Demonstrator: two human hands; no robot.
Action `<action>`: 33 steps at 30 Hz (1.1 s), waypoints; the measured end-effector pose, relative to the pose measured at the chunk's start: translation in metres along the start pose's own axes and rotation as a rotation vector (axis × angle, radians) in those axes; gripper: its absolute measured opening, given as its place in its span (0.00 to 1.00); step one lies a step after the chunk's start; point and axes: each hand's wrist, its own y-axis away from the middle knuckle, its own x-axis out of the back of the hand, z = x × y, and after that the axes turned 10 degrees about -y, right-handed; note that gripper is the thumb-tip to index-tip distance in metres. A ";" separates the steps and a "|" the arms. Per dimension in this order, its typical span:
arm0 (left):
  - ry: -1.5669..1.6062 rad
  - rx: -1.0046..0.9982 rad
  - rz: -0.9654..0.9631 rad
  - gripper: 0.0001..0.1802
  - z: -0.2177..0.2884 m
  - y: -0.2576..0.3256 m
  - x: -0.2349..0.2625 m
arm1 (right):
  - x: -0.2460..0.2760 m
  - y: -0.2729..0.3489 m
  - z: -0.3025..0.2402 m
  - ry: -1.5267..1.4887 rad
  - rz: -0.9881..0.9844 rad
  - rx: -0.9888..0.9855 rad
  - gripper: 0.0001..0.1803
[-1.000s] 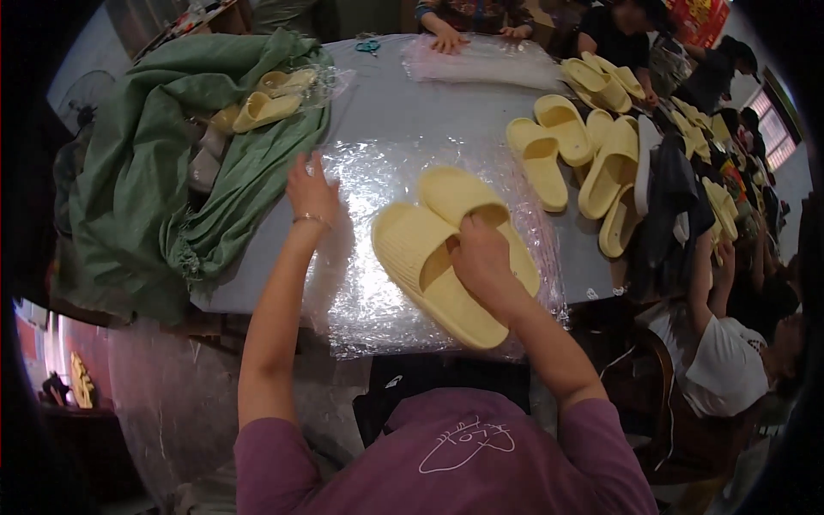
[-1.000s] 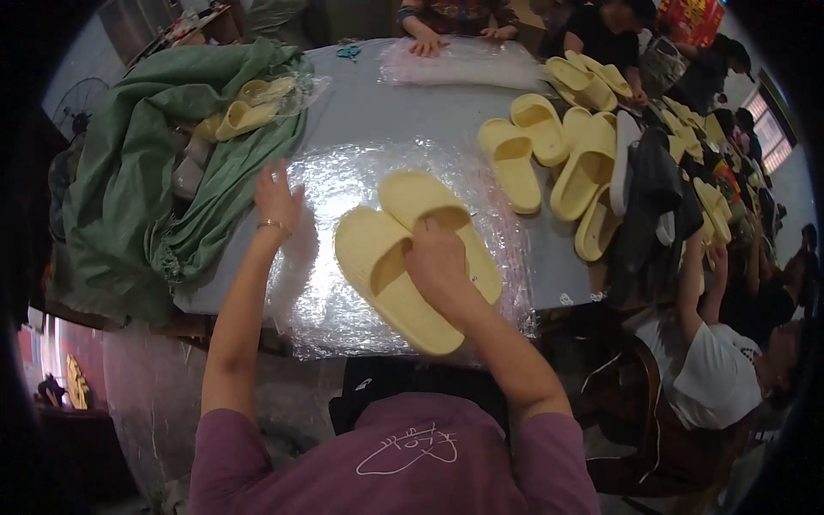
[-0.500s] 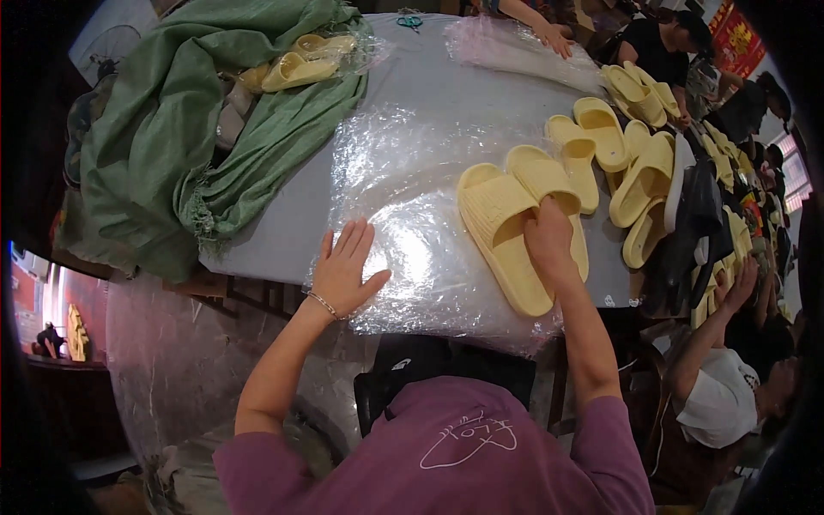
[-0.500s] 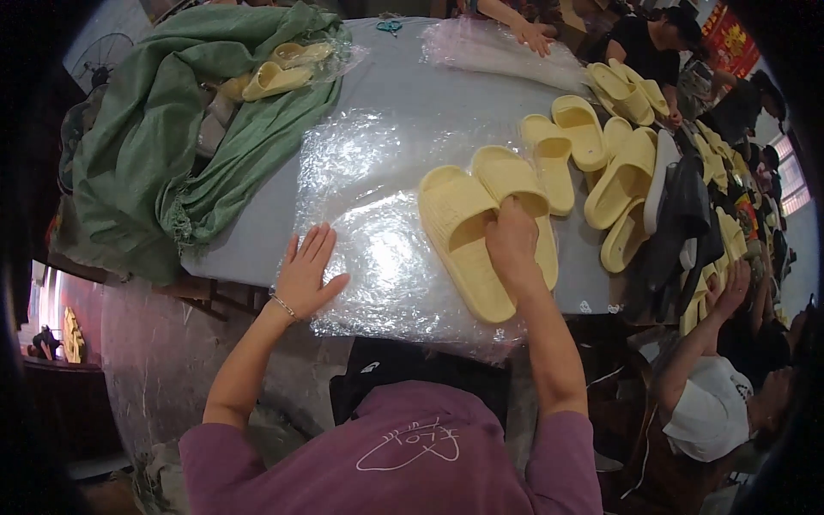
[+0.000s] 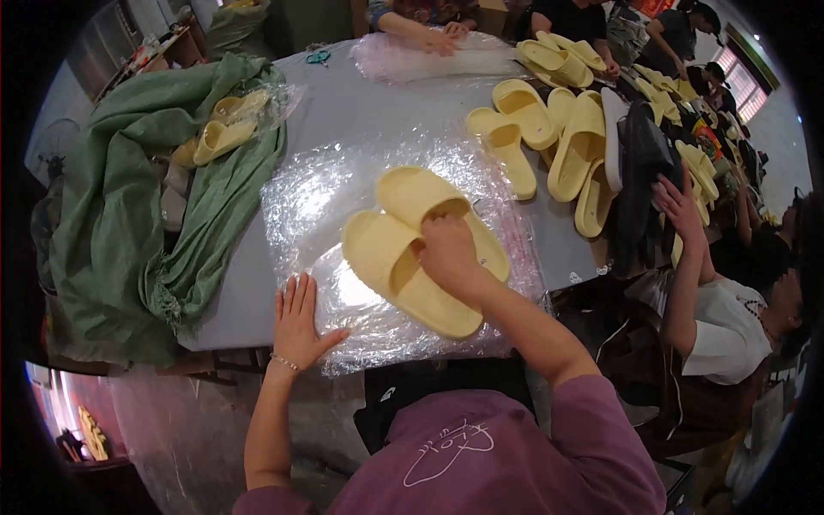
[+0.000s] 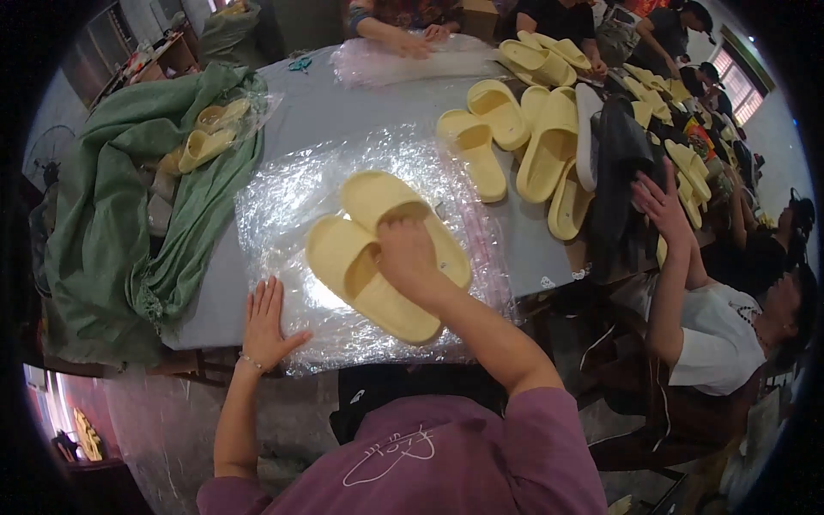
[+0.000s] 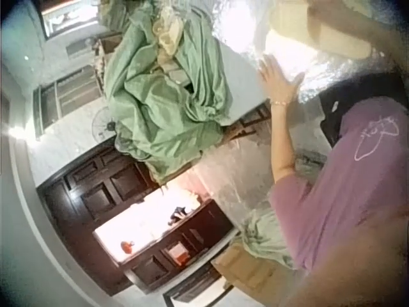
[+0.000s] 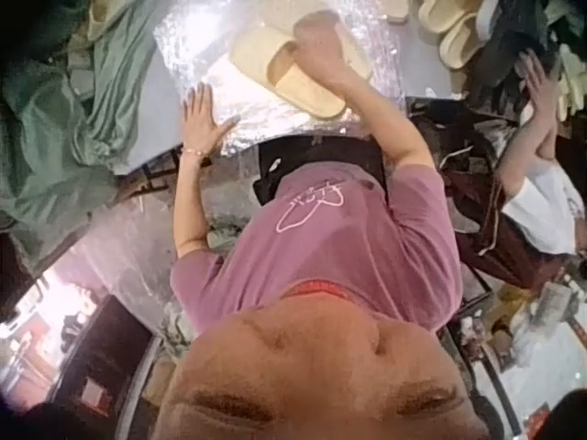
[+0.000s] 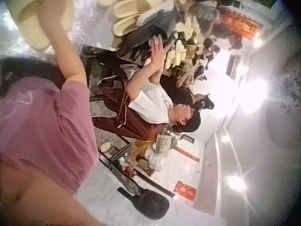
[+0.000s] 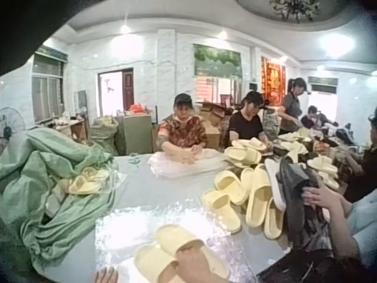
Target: Unpacking and sorting various pairs of plastic slippers from a large sack onto a workstation table.
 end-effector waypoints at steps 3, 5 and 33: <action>-0.004 -0.013 -0.208 0.48 0.006 -0.015 0.024 | 0.004 0.001 0.049 0.116 0.199 -0.107 0.12; -0.031 0.039 -0.350 0.42 0.011 -0.047 0.049 | 0.005 0.000 0.048 0.116 0.175 -0.133 0.11; -0.080 0.096 0.130 0.32 0.031 -0.138 -0.030 | 0.078 -0.077 0.098 0.000 0.417 -0.474 0.15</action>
